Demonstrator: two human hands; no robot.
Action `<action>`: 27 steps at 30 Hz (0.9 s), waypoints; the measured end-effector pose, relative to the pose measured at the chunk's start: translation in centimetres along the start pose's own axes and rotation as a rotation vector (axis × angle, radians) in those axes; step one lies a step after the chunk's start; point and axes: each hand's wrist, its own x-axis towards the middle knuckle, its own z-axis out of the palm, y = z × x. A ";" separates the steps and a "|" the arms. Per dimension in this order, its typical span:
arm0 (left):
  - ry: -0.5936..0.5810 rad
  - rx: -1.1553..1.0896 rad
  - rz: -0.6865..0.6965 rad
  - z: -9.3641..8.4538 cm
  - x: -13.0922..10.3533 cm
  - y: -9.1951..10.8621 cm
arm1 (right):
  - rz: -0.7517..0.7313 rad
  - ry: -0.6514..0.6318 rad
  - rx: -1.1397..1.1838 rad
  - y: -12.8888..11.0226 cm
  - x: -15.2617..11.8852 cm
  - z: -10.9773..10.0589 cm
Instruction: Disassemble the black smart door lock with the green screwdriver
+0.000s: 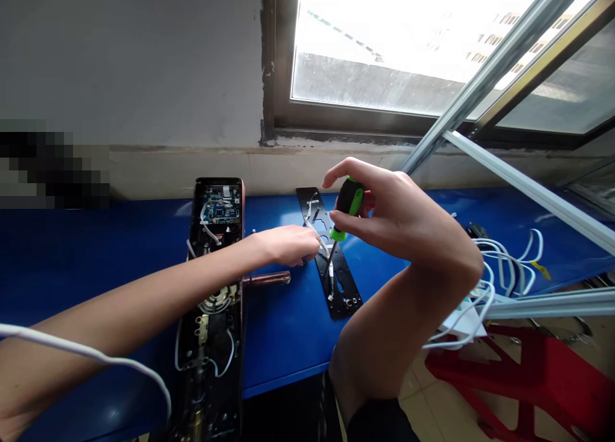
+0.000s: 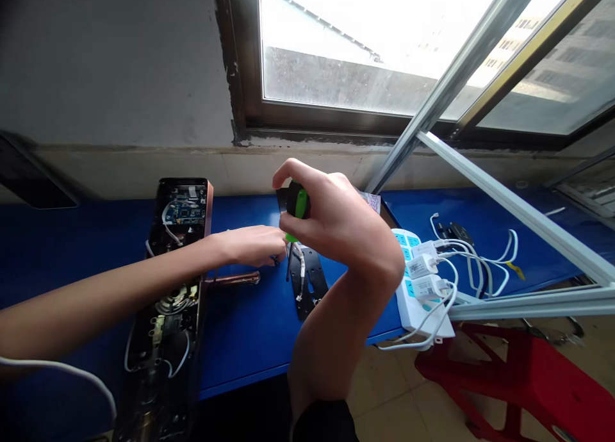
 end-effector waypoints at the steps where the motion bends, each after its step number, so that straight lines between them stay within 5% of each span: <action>1: 0.001 0.003 -0.001 0.0 -0.1 0.0 | 0.002 -0.008 -0.003 -0.1 0.0 0.0; 19: -0.021 0.008 0.013 0.0 0.1 0.6 | -0.015 -0.019 -0.018 -0.3 0.3 0.2; 27: -0.050 -0.030 -0.221 -2.4 -1.6 -2.1 | -0.031 -0.042 -0.026 -0.5 0.5 0.3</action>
